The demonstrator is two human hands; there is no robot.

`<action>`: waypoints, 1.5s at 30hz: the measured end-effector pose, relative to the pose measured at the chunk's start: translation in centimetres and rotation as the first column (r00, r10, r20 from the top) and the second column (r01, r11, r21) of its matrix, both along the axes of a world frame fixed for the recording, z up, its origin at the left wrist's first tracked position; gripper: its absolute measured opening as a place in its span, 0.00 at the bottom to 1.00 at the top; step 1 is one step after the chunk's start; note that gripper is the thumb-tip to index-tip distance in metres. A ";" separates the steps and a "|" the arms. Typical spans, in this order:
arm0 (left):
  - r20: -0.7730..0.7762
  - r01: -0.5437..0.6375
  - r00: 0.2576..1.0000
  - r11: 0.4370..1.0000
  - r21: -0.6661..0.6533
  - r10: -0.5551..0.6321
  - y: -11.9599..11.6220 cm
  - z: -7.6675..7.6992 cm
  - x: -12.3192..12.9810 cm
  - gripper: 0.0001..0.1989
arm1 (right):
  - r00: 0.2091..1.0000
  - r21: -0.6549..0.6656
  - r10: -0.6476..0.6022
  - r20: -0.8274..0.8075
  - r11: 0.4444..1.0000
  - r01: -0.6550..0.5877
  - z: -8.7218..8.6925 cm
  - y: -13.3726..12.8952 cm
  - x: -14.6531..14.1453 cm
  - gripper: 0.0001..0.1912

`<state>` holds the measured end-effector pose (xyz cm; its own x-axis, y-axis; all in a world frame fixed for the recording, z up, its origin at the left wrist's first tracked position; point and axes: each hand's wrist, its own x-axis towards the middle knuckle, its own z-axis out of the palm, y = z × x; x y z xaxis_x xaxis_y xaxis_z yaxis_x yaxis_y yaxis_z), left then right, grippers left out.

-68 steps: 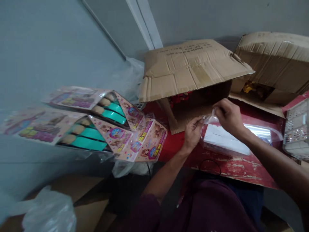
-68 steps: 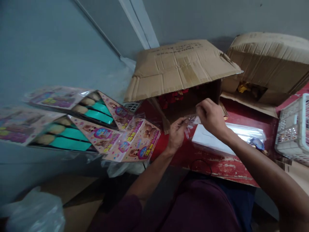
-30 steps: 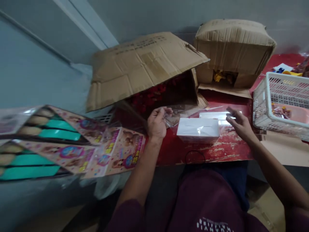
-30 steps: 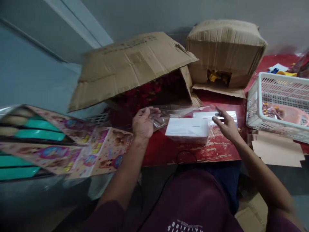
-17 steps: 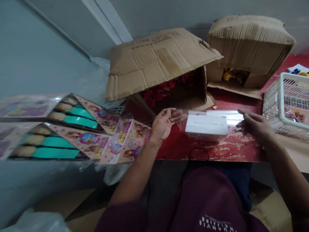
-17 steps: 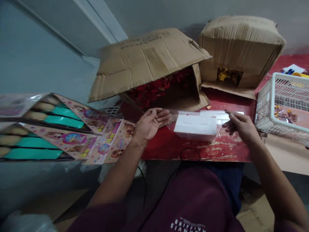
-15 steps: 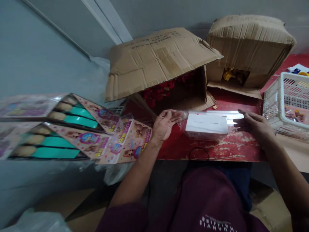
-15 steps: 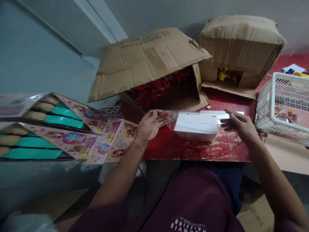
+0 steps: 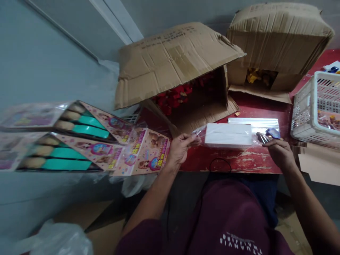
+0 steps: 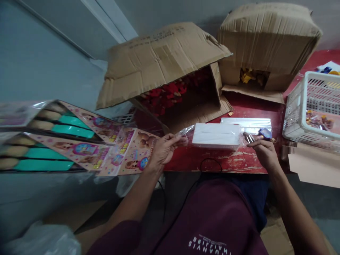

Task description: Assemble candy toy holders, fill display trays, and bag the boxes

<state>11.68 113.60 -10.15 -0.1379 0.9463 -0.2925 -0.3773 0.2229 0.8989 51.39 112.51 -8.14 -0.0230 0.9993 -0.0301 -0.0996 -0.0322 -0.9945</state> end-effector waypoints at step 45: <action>-0.694 0.336 0.632 0.685 0.646 0.345 4.4 -9.9 6.3 0.20 | 0.535 0.644 -0.579 0.615 0.760 0.082 -8.7 4.7 -11.0 0.18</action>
<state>18.00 117.96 -20.07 0.0260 0.7885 0.6145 0.4642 -0.5539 0.6911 40.39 117.17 -16.87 0.0954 0.7818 0.6162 0.7804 0.3255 -0.5338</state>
